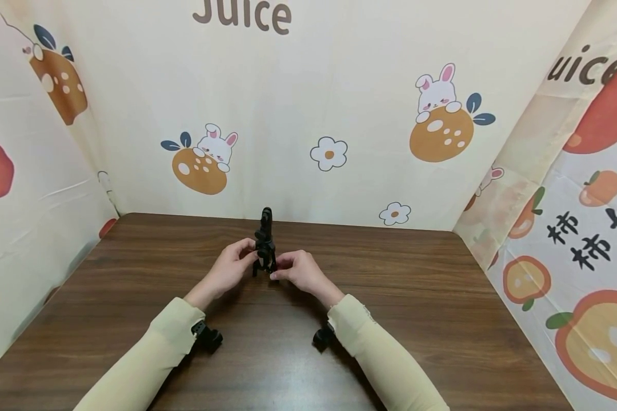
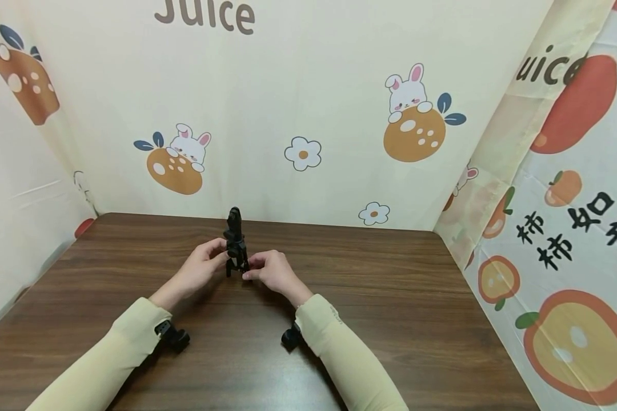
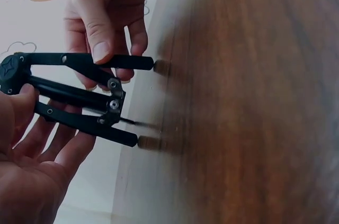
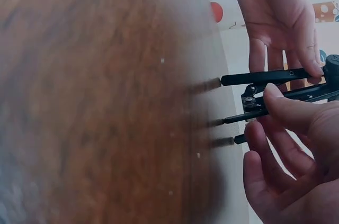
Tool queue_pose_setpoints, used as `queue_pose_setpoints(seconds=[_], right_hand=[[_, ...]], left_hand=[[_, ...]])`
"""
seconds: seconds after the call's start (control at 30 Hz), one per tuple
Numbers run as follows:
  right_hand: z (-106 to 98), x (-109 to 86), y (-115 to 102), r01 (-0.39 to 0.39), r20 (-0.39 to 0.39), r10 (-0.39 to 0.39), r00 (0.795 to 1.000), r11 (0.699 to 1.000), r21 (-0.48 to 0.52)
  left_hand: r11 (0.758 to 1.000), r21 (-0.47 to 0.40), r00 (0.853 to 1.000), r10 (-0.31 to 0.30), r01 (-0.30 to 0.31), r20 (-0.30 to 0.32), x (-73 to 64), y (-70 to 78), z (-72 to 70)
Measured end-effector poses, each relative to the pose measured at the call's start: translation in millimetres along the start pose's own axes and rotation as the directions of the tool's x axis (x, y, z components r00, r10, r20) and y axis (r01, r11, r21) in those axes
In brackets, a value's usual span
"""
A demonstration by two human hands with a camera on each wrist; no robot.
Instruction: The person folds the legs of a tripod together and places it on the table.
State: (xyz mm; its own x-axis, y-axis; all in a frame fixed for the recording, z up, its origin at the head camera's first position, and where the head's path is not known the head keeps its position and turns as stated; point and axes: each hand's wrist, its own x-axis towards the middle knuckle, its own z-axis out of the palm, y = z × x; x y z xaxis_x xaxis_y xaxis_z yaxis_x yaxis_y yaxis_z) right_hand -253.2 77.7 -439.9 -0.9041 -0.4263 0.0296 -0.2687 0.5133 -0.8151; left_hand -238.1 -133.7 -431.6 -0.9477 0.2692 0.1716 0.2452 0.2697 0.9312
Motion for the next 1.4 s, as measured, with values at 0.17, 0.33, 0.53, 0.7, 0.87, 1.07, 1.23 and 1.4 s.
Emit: queue_pose_setpoints(seconds=[0.17, 0.33, 0.53, 0.7, 0.87, 1.07, 1.23, 1.4], right_hand=[[-0.3, 2.3, 2.7, 0.031, -0.016, -0.032, 0.999, 0.998, -0.054], [-1.8, 2.9, 4.0, 0.046, -0.023, -0.048, 0.999, 0.996, -0.082], [-1.3, 2.7, 5.1, 0.015, -0.071, -0.017, 0.997, 0.999, -0.034], [-1.1, 4.4, 6.2, 0.014, -0.047, -0.013, 0.999, 0.999, 0.028], [-2.2, 6.2, 7.9, 0.046, -0.012, -0.046, 0.999, 0.998, 0.029], [-3.8, 6.5, 11.2, 0.048, -0.011, -0.048, 0.999, 0.999, -0.006], [-4.1, 6.7, 10.7, 0.053, -0.009, -0.053, 0.999, 0.998, -0.032], [-4.4, 8.2, 10.9, 0.073, -0.015, -0.074, 0.997, 0.996, -0.054]], left_hand=[[1.0, -0.003, 1.0, 0.001, 0.0, 0.027, 0.2, 2.0, -0.7], [1.0, -0.015, 1.0, 0.001, -0.001, 0.029, -0.5, 1.2, 0.8], [1.0, -0.023, 1.0, -0.014, 0.015, 0.026, -2.1, 3.0, 0.6], [0.999, -0.031, 0.999, -0.03, 0.031, 0.04, -3.0, 2.0, -0.8], [0.999, -0.021, 0.998, -0.045, 0.046, 0.041, -3.9, 2.6, -1.2], [0.998, -0.029, 0.997, -0.049, 0.051, 0.051, -3.6, 1.4, -1.4], [0.998, -0.033, 0.997, -0.052, 0.053, 0.05, -3.6, 1.6, -1.4], [0.998, -0.046, 0.997, -0.05, 0.053, 0.058, -3.5, 1.7, -1.1]])
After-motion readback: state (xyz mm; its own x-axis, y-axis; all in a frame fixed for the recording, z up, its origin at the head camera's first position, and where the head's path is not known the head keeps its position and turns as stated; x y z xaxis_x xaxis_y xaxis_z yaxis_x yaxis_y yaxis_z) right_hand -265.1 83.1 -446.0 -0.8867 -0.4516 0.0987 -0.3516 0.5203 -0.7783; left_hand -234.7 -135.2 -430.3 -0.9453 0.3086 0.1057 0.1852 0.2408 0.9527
